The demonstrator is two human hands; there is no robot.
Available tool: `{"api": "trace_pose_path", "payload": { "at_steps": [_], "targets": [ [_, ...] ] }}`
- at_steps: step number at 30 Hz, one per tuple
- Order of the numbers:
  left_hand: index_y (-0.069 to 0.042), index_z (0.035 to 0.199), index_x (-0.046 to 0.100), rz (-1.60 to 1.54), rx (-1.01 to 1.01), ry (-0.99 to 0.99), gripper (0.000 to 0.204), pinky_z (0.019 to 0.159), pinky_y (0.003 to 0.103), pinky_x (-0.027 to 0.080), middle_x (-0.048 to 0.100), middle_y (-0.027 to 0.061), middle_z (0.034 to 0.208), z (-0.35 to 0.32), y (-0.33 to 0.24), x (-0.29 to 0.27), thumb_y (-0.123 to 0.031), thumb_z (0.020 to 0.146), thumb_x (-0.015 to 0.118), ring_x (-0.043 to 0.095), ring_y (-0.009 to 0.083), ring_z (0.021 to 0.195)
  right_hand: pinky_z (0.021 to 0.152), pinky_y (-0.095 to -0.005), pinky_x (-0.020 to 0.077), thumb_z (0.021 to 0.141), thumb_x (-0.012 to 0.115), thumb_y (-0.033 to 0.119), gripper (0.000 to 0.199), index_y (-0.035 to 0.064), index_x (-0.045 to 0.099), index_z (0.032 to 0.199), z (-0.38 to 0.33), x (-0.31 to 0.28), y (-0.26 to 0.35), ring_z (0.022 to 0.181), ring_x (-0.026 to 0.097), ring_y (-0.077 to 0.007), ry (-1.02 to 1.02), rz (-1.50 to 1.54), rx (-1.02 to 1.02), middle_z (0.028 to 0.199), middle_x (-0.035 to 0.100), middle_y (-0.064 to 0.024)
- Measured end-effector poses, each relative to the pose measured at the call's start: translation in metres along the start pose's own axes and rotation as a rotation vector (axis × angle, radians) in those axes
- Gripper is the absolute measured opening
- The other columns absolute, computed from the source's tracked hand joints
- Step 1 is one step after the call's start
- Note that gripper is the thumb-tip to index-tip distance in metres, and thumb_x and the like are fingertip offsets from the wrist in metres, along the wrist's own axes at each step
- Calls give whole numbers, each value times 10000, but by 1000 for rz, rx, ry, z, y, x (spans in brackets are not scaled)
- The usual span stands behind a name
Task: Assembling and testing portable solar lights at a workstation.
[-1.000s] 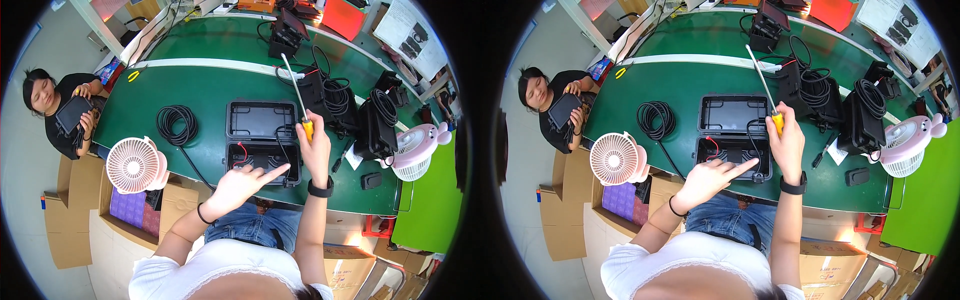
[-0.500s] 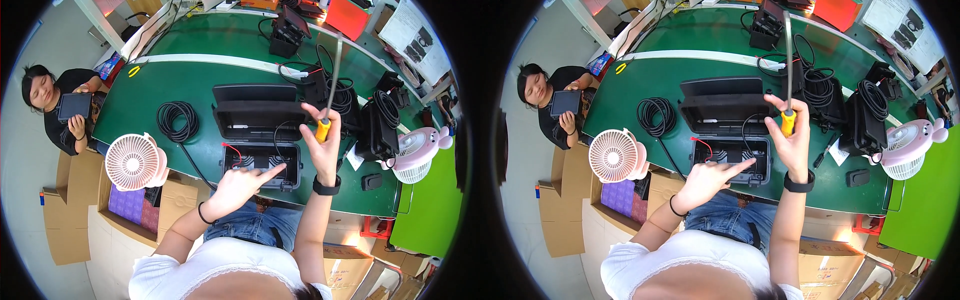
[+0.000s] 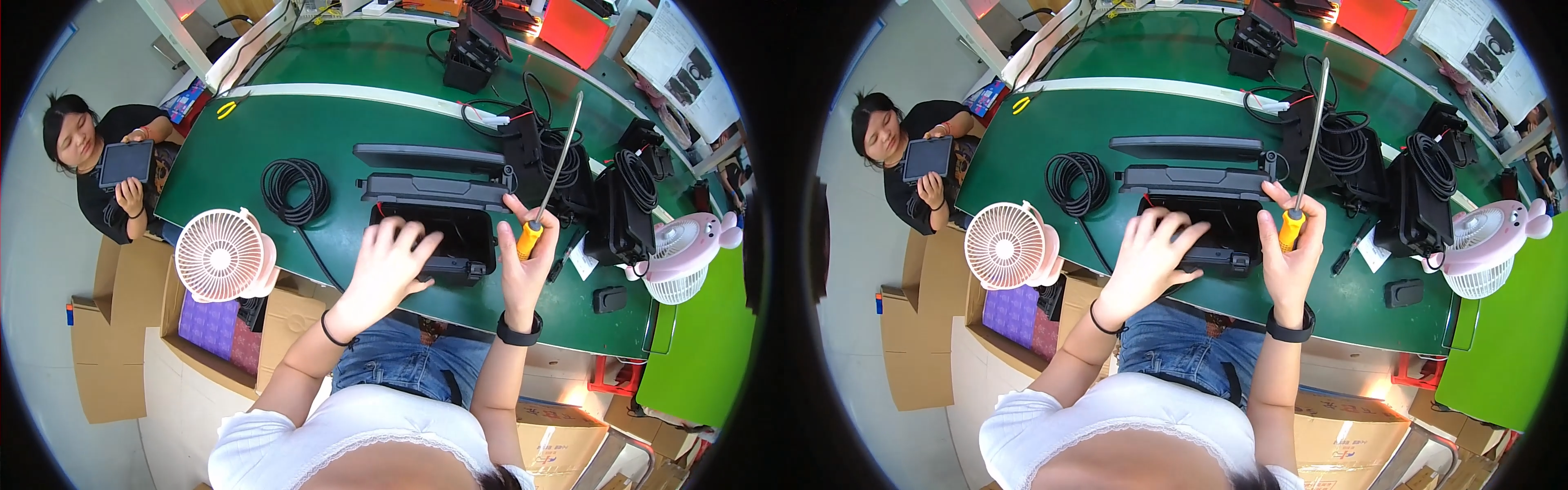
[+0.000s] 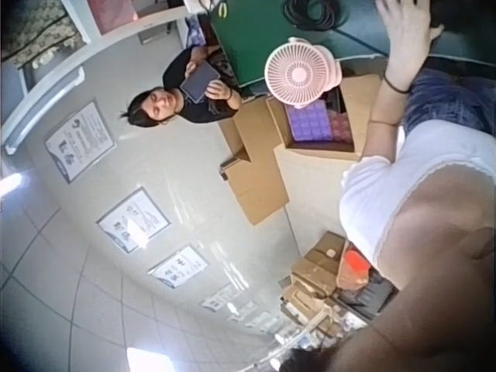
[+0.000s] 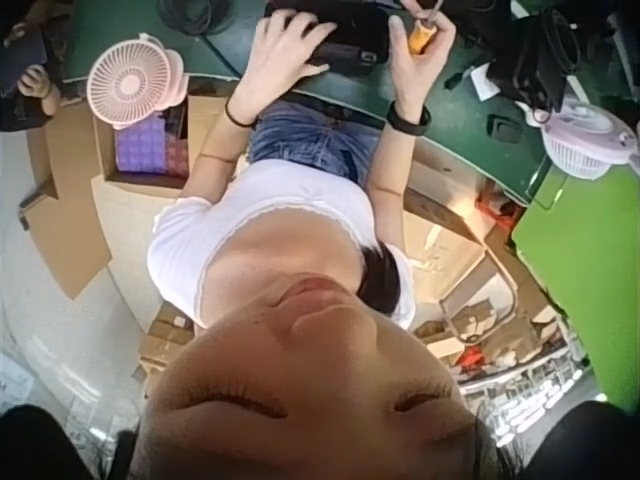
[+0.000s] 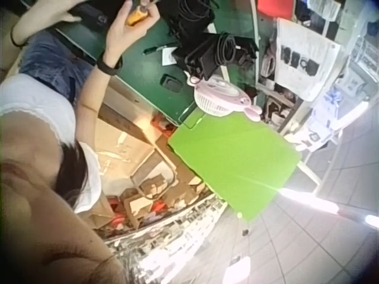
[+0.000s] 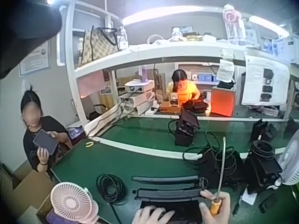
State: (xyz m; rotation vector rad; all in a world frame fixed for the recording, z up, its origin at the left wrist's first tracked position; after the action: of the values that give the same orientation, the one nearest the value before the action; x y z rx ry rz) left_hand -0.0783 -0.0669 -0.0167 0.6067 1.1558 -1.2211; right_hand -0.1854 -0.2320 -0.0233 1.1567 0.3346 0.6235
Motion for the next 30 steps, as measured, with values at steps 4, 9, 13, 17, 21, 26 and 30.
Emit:
{"api": "trace_pose_path", "payload": {
  "at_steps": [4, 9, 13, 17, 21, 26, 30],
  "targets": [
    [-167, 1346, 522, 124, -92, 67, 857, 1037, 467, 375, 564, 81, 1214, -3, 2, -1, -398, 592, 859, 557, 270, 1152, 1083, -380, 370, 908, 622, -36, 310, 62, 434, 1135, -2, 0, -1, 1254, 556, -279, -6, 4, -1, 1198, 665, -176],
    [-127, 1354, 505, 61, -80, 289, 823, 1083, 474, 354, 619, 121, 1115, -3, 8, 4, -376, 642, 833, 683, 276, 870, 1085, -382, 367, 911, 620, -29, 307, 62, 433, 1136, -6, 1, -3, 1262, 551, -289, -27, 19, 3, 1191, 667, -171],
    [-99, 1310, 526, -26, -65, 278, 777, 1028, 433, 393, 607, 110, 999, 1, 8, 0, -358, 644, 831, 657, 292, 875, 1085, -380, 367, 912, 619, -29, 306, 61, 434, 1138, -6, 2, -4, 1265, 549, -287, -27, 8, -14, 1191, 666, -169],
    [-98, 1290, 538, -6, -86, 218, 739, 966, 411, 430, 578, 99, 943, 2, 6, -5, -330, 652, 830, 627, 295, 899, 1087, -381, 366, 912, 617, -31, 305, 60, 434, 1138, -5, 3, -5, 1266, 547, -284, -28, 16, -1, 1195, 664, -171],
    [-122, 1282, 554, -81, 46, 105, 671, 978, 411, 449, 601, 84, 1075, 4, 6, -5, -242, 674, 810, 610, 292, 1008, 489, -129, 388, 912, 611, -37, 323, 103, 426, 1137, -5, -2, -14, 642, 492, 7, -10, -60, -52, 1268, 609, -184],
    [-150, 1304, 554, -204, 163, 73, 675, 959, 415, 485, 587, 50, 1295, 1, 5, -8, -166, 674, 796, 599, 289, 1080, 736, -225, 426, 919, 608, -32, 306, 89, 427, 1135, -6, 1, -10, 1038, 555, -156, -19, 0, -28, 1234, 635, -180],
    [-160, 1308, 558, -127, 96, 33, 708, 1086, 460, 371, 573, 38, 1316, -4, 8, -10, -264, 653, 808, 540, 279, 1206, 739, -213, 502, 927, 603, -26, 286, 87, 426, 1121, -8, 0, -6, 1306, 509, -276, -26, 114, 62, 1200, 661, -173]
  ]
}}
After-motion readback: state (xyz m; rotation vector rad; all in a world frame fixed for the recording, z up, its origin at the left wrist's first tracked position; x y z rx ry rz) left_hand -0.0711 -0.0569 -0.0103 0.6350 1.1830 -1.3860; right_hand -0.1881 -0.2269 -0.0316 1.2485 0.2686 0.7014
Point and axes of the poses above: each hand's wrist, its own z-axis towards the middle knuckle, its own x-axis out of the palm, y = z × x, the point moved 4 cm from there along z, towards the middle knuckle
